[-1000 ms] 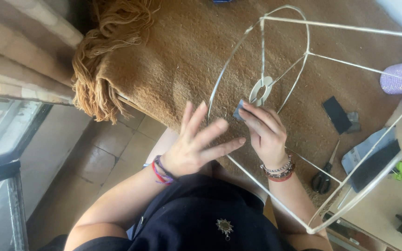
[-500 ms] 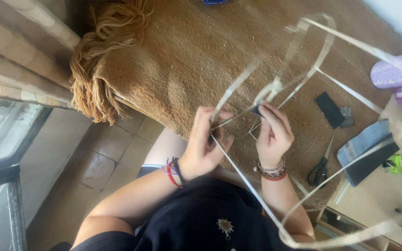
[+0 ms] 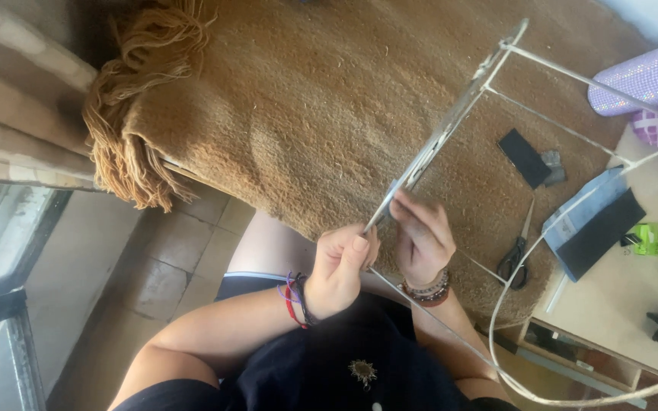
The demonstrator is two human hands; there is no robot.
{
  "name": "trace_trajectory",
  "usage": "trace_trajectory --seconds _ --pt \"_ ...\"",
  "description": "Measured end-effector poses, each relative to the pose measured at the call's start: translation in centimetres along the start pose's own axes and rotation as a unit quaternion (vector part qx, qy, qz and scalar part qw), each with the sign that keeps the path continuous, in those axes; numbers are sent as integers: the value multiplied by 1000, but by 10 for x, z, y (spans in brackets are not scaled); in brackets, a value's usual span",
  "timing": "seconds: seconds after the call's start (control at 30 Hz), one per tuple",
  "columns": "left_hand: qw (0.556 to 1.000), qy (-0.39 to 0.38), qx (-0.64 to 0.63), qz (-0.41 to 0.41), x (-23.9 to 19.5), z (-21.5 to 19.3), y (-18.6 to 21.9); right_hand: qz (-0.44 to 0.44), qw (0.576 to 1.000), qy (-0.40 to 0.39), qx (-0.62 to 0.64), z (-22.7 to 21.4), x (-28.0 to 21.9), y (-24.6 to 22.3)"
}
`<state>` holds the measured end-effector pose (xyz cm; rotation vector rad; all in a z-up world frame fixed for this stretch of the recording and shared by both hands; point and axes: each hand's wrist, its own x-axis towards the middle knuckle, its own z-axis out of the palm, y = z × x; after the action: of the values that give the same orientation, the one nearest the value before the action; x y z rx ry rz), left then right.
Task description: Sanding a metal wire lampshade frame using a small piece of sandpaper
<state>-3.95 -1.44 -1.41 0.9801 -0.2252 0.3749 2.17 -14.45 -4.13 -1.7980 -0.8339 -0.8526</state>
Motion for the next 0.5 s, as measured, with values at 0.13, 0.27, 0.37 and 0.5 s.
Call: trace_trajectory --seconds 0.13,0.27,0.37,0.5 --pt "998 24 -47 18 -7 7 -8 -32 999 -16 5 -3 -2 17" --pt "995 56 -72 31 -6 9 -11 -26 999 -34 -14 0 12 -5" --pt "994 70 -80 34 -8 3 -16 -51 996 -50 -51 0 5 11" --pt "991 85 -97 33 -8 2 -16 -16 997 -56 -43 1 20 2"
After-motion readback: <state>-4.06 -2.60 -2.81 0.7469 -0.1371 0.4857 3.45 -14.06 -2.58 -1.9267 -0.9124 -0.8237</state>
